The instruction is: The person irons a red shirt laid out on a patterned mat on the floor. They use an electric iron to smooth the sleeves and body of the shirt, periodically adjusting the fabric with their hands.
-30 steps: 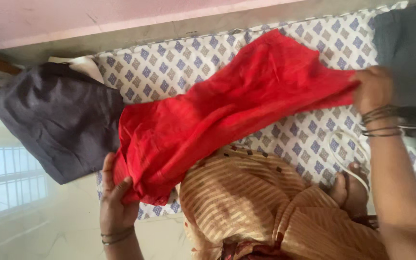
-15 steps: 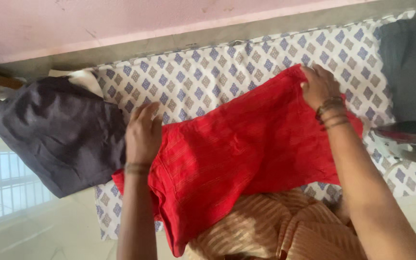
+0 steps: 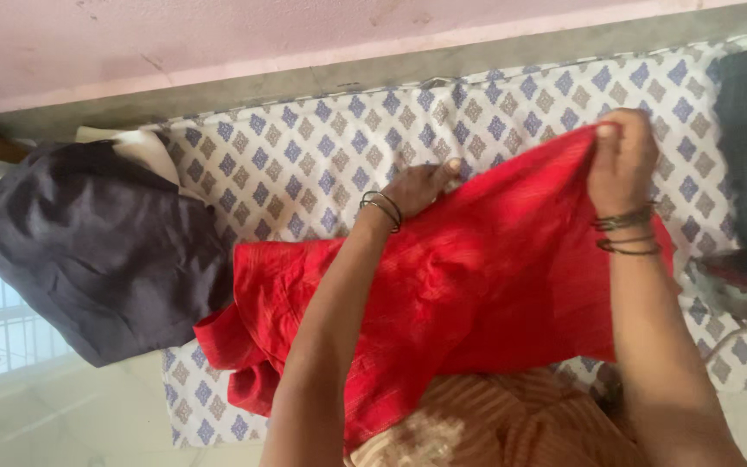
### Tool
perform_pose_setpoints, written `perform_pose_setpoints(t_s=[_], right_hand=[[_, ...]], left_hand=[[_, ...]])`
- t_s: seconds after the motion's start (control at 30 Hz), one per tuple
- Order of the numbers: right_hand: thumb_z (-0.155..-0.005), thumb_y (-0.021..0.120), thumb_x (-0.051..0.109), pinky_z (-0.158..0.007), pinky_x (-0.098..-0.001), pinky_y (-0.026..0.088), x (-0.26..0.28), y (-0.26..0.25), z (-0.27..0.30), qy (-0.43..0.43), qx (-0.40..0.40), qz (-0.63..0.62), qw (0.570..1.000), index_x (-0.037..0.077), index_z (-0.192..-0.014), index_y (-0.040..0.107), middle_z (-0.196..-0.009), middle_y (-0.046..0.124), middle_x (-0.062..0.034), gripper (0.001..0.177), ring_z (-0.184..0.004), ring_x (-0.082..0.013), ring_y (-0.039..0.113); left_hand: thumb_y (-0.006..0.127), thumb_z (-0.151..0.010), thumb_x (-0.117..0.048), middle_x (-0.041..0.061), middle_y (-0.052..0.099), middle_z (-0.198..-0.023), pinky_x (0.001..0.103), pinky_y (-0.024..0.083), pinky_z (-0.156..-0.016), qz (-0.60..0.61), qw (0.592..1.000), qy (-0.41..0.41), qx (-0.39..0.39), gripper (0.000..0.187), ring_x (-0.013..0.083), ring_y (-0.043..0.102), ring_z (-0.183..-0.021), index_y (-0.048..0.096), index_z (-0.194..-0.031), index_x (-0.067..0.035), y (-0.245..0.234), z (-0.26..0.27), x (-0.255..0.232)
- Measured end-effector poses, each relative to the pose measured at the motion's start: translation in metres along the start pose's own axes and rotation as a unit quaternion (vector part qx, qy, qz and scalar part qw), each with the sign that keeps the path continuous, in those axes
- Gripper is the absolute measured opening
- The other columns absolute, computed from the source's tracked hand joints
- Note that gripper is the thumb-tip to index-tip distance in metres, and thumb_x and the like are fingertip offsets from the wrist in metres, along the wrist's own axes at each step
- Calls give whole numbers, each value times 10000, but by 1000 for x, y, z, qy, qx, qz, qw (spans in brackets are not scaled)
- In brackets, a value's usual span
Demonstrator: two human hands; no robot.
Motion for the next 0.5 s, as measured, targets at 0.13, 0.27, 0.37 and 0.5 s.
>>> perform_pose_setpoints(t_s=[0.13, 0.27, 0.37, 0.5], right_hand=[[-1243, 436, 242, -965, -394, 508, -20, -79, 7, -9, -81, 120, 989, -12, -1157, 566, -1074, 590, -150, 297, -1009, -279, 607], [-1231, 424, 187, -928, -410, 494, -31, -123, 19, 24, -92, 181, 979, -14, -1176, 567, -1058, 591, -145, 253, -990, -282, 599], [-1238, 462, 132, -928, -430, 500, -1, -118, 32, -80, -56, 274, 957, 3, -1151, 587, -1061, 618, -162, 200, -998, -325, 613], [-1224, 553, 52, -864, -424, 492, 39, -114, 51, -100, -20, 248, 963, 9, -1114, 593, -1049, 633, -153, 125, -961, -336, 615]], left_hand=[[140, -957, -790, 163, 591, -1438, 477, 359, -1189, 5, 961, -139, 239, 954, 341, 544, -1363, 658, -1370, -103, -8, 37, -4], [190, -980, -726, 128, 693, -1374, 437, 433, -1177, -155, 917, -1, 366, 844, 325, 698, -1227, 690, -1318, -135, -47, 110, 16], [451, -931, -650, 128, 723, -1280, 432, 467, -1093, -154, 901, -187, 361, 632, 297, 709, -1129, 671, -1337, -219, -101, 169, 24], [635, -884, -541, -47, 790, -1166, 469, 396, -1080, -372, 870, -258, 195, 438, 206, 679, -1183, 751, -1263, -356, -179, 249, 10]])
Point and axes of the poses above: each hand's wrist, its own z-axis away from the middle knuckle, its own y-axis out of the palm, x = y × z, the point moved 2 cm from there along -z, towards the middle knuckle
